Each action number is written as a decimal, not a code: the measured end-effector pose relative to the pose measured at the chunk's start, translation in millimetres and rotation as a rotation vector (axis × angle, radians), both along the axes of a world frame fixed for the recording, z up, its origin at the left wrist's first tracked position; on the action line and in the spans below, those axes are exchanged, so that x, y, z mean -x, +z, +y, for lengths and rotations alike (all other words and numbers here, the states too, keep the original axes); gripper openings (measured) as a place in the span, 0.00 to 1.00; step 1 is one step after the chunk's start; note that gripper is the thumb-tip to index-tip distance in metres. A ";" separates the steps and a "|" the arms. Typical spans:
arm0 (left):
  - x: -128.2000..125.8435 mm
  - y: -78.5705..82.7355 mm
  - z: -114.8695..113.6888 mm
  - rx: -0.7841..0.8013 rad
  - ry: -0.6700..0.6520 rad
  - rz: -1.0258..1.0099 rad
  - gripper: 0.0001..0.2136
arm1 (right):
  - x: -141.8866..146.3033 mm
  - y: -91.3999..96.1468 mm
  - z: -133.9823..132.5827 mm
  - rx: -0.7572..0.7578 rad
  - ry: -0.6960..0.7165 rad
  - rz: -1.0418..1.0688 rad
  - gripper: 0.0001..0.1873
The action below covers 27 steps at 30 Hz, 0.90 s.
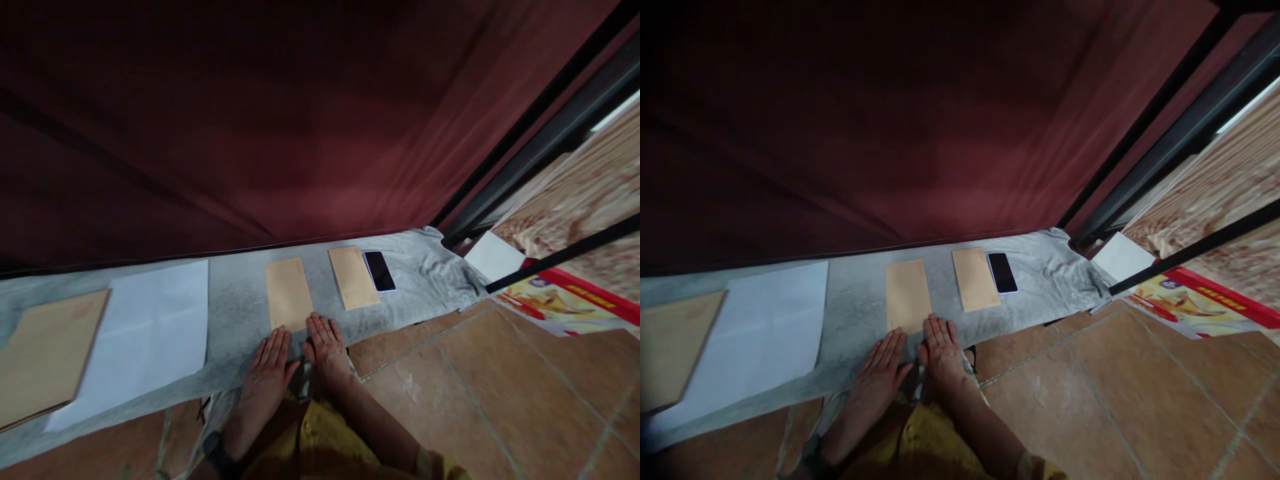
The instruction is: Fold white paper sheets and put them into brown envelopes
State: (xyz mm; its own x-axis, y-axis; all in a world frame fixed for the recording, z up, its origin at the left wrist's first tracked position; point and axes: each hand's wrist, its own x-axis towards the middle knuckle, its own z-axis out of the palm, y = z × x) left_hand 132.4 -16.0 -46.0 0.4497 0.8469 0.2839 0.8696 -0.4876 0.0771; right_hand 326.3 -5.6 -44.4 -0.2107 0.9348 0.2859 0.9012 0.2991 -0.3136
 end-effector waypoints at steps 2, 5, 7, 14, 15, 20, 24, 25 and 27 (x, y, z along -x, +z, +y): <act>0.0 2.7 -5.0 -0.007 0.041 0.020 0.29 | -2.9 -1.4 -3.4 -0.011 -0.023 0.001 0.28; -1.7 7.2 -9.4 -0.016 0.083 0.048 0.31 | -5.9 -2.3 -7.1 -0.029 -0.039 0.006 0.27; -4.1 11.3 -9.3 -0.003 0.109 0.054 0.30 | -6.0 -1.0 -8.1 -0.029 -0.054 0.018 0.26; -10.1 22.7 3.3 0.059 0.124 0.048 0.21 | 2.2 15.5 12.4 0.086 -0.242 0.158 0.20; -10.9 23.5 4.7 0.061 0.128 0.056 0.20 | 2.8 17.3 18.3 0.096 -0.257 0.223 0.18; -20.0 36.2 12.6 0.061 0.157 0.057 0.19 | 0.3 23.4 41.3 0.194 -0.279 0.816 0.09; -30.1 55.9 25.9 0.072 0.190 0.004 0.19 | 5.3 35.5 41.6 0.464 -0.227 1.334 0.14; -32.0 60.4 29.5 0.077 0.199 -0.011 0.19 | 8.9 39.6 40.1 0.497 -0.207 1.404 0.15; -33.8 67.8 36.3 0.099 0.223 -0.042 0.18 | 17.6 47.4 37.0 0.512 -0.174 1.465 0.16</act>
State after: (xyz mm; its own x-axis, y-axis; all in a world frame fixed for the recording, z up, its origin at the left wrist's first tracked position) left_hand 166.2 20.3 21.9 0.2377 0.9486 0.2089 0.9500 -0.2719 0.1538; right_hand 308.7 31.4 3.0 0.0738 0.9755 -0.2073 -0.2592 -0.1820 -0.9485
